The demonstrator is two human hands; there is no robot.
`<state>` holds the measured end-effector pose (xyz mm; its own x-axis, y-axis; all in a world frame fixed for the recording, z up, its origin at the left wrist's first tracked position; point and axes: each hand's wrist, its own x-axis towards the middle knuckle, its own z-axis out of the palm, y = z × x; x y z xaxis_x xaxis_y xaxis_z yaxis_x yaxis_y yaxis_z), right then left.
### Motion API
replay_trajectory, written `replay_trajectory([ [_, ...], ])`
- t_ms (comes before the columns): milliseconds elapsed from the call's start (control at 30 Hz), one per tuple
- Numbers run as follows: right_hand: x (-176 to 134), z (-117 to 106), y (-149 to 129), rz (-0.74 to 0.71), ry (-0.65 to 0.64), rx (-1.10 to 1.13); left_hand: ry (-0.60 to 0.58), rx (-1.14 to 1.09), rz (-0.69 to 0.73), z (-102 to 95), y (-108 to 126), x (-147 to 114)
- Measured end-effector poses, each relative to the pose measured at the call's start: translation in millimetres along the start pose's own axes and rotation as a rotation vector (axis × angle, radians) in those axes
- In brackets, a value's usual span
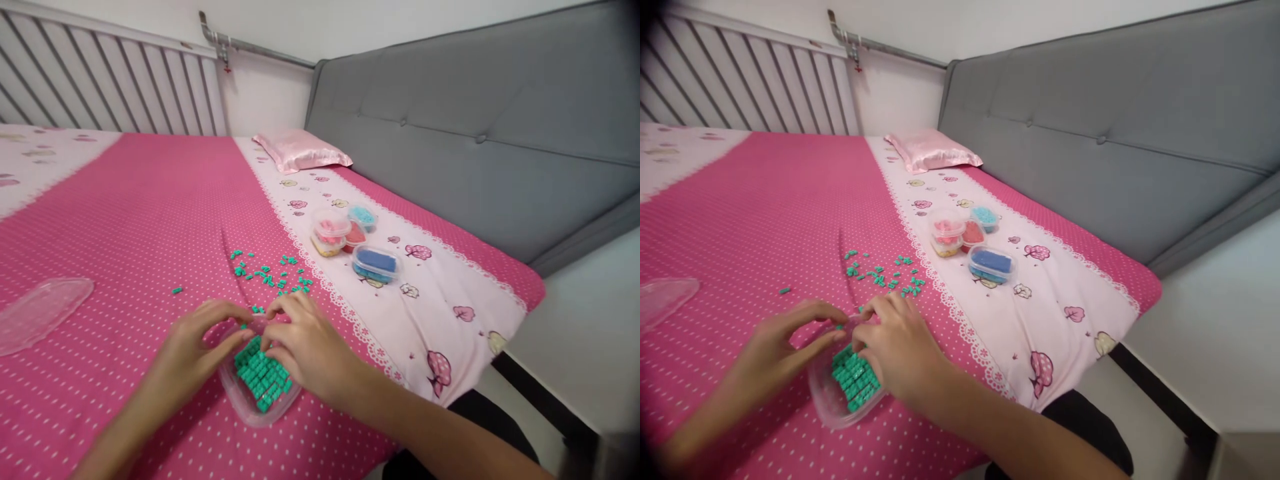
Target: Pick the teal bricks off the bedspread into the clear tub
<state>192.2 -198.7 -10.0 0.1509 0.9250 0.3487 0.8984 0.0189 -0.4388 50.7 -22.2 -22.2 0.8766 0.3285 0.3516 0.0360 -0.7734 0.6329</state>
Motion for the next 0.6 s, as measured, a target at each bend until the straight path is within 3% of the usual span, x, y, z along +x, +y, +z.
replay_trajectory([
  [500,-1.2,-10.5,0.0,0.034,-0.028,-0.062,-0.027,-0.052,-0.033,1.5,-3.6,3.8],
  [600,-0.8,-12.9,-5.5,0.076,-0.094,-0.113,-0.055,-0.066,-0.038,1.7,-4.8,3.6],
])
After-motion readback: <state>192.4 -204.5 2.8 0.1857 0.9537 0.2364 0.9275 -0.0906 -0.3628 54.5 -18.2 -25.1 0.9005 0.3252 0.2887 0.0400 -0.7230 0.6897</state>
